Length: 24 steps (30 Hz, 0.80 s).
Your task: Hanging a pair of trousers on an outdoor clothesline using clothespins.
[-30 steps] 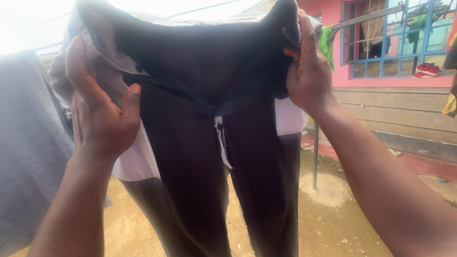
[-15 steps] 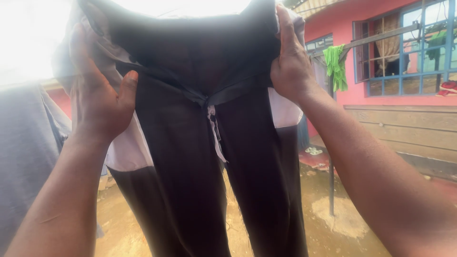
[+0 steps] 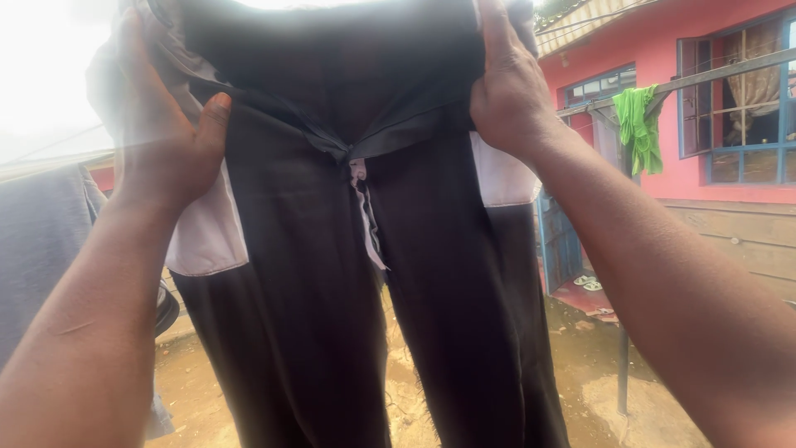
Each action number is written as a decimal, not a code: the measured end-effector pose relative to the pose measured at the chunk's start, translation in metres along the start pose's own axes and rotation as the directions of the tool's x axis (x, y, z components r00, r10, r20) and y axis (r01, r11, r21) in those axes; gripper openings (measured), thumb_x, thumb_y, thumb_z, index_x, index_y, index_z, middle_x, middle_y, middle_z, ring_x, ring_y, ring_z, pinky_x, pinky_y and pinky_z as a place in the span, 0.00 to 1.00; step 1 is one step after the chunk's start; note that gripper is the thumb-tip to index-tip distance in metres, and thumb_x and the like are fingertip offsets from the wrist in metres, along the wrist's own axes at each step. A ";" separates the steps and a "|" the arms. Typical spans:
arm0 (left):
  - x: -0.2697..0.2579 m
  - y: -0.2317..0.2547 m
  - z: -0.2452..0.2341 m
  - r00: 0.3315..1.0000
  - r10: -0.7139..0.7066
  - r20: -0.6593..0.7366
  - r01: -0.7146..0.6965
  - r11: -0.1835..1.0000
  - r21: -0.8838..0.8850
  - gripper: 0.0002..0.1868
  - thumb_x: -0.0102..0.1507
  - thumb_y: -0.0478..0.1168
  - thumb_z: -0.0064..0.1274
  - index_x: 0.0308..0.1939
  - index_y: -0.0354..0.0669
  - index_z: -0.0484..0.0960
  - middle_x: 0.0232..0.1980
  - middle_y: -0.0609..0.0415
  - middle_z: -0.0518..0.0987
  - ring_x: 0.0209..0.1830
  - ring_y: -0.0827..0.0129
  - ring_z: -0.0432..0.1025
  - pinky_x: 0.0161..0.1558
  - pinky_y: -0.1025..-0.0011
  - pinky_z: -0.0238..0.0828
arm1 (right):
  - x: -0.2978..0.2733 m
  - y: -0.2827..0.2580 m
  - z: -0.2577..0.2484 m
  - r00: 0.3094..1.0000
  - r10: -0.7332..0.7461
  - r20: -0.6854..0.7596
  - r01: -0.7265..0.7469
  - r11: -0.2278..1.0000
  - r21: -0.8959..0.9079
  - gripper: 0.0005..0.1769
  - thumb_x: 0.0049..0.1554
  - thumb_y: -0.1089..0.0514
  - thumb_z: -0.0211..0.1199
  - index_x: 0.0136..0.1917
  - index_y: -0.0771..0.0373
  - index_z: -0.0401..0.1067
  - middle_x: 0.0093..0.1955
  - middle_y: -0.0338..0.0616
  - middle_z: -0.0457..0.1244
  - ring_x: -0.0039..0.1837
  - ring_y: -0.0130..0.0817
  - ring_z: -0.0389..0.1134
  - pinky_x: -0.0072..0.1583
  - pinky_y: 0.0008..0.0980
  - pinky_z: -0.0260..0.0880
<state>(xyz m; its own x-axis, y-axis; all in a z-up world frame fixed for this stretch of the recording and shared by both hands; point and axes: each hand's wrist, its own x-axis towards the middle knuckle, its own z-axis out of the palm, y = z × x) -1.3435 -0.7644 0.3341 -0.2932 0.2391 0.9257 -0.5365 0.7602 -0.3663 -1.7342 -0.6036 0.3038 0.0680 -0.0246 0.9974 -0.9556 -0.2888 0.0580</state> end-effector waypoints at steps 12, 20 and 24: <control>0.048 0.000 0.027 0.981 -0.194 0.021 0.190 0.975 0.116 0.48 0.68 0.42 0.63 0.81 0.30 0.47 0.77 0.31 0.62 0.78 0.40 0.57 0.75 0.51 0.52 | 0.031 0.008 0.012 0.995 -0.095 -0.016 0.096 0.994 0.047 0.45 0.53 0.72 0.50 0.82 0.59 0.46 0.74 0.69 0.57 0.73 0.68 0.58 0.71 0.54 0.60; 0.052 0.013 0.023 0.877 -0.458 0.145 0.438 0.886 0.151 0.44 0.65 0.47 0.58 0.78 0.38 0.51 0.72 0.36 0.67 0.74 0.46 0.61 0.70 0.53 0.56 | 0.046 -0.022 0.028 0.966 0.158 0.206 -0.167 0.985 0.028 0.42 0.54 0.71 0.46 0.80 0.56 0.44 0.76 0.62 0.55 0.75 0.61 0.55 0.71 0.52 0.56; 0.057 -0.002 0.032 0.836 -0.515 0.190 0.505 0.857 0.104 0.42 0.66 0.47 0.55 0.78 0.40 0.51 0.71 0.38 0.67 0.72 0.49 0.64 0.68 0.56 0.59 | 0.053 -0.004 0.052 0.975 0.117 0.191 -0.114 0.993 -0.030 0.44 0.54 0.71 0.45 0.82 0.59 0.40 0.77 0.64 0.52 0.77 0.61 0.53 0.73 0.53 0.53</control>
<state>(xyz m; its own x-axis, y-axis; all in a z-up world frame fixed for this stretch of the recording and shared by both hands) -1.3845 -0.7714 0.3844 -0.1189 -0.3067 0.9444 -0.6903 0.7092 0.1434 -1.7119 -0.6535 0.3545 0.0090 -0.2408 0.9705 -0.9654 -0.2551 -0.0543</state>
